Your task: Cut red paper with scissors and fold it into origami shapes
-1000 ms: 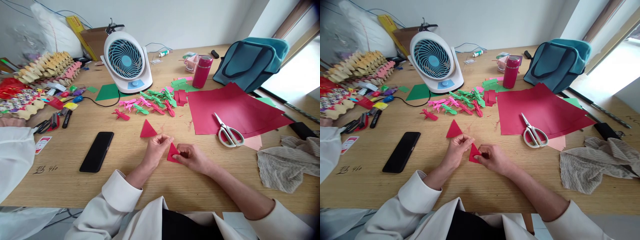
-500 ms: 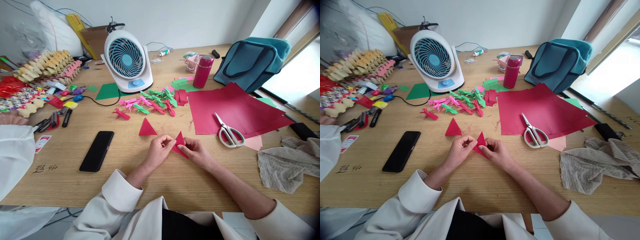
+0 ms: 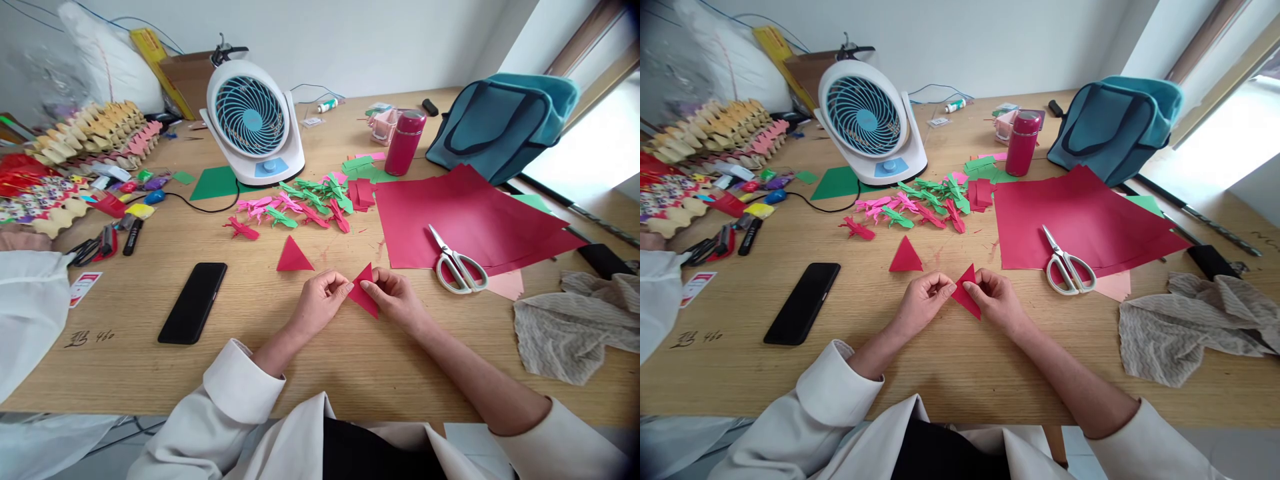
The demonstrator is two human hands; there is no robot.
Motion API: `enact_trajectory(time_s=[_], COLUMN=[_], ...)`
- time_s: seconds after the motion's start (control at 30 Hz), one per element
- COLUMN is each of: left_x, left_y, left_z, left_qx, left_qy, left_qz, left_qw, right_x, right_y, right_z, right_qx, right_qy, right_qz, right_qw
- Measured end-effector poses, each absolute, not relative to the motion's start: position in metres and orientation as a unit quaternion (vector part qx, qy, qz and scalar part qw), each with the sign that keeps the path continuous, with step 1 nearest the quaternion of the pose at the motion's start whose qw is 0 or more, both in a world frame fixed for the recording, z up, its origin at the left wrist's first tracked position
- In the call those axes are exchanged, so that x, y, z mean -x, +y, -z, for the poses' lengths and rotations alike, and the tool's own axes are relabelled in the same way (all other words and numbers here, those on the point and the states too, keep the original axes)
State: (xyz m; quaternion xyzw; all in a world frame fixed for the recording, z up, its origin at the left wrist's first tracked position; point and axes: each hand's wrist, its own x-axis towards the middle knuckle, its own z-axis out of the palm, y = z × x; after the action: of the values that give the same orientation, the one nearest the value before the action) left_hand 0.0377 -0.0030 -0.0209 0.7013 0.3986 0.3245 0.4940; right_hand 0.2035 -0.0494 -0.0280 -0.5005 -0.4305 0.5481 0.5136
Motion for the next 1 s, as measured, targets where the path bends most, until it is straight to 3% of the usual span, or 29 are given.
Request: enact_trajectory(time_s=[0.53, 0.67, 0.87, 1.0], left_x=[-0.037, -0.035, -0.034, -0.034], left_y=[-0.001, 0.001, 0.006, 0.006], left_z=[0.023, 0.023, 0.029, 0.031], left_qx=[-0.701, -0.691, -0.624, -0.603], left_qy=[0.411, 0.416, 0.446, 0.457], left_qz=[-0.324, -0.332, -0.369, -0.379], left_qw=[0.485, 0.488, 0.525, 0.533], right_x=[-0.206, -0.209, -0.216, -0.216], right_y=[-0.049, -0.050, -0.051, -0.050], right_z=[0.018, 0.014, 0.015, 0.018], right_qx=[0.522, 0.515, 0.523, 0.518], right_qy=[-0.402, -0.427, -0.521, -0.524], right_qz=[-0.532, -0.546, -0.543, -0.547], right_qw=[0.532, 0.505, 0.399, 0.398])
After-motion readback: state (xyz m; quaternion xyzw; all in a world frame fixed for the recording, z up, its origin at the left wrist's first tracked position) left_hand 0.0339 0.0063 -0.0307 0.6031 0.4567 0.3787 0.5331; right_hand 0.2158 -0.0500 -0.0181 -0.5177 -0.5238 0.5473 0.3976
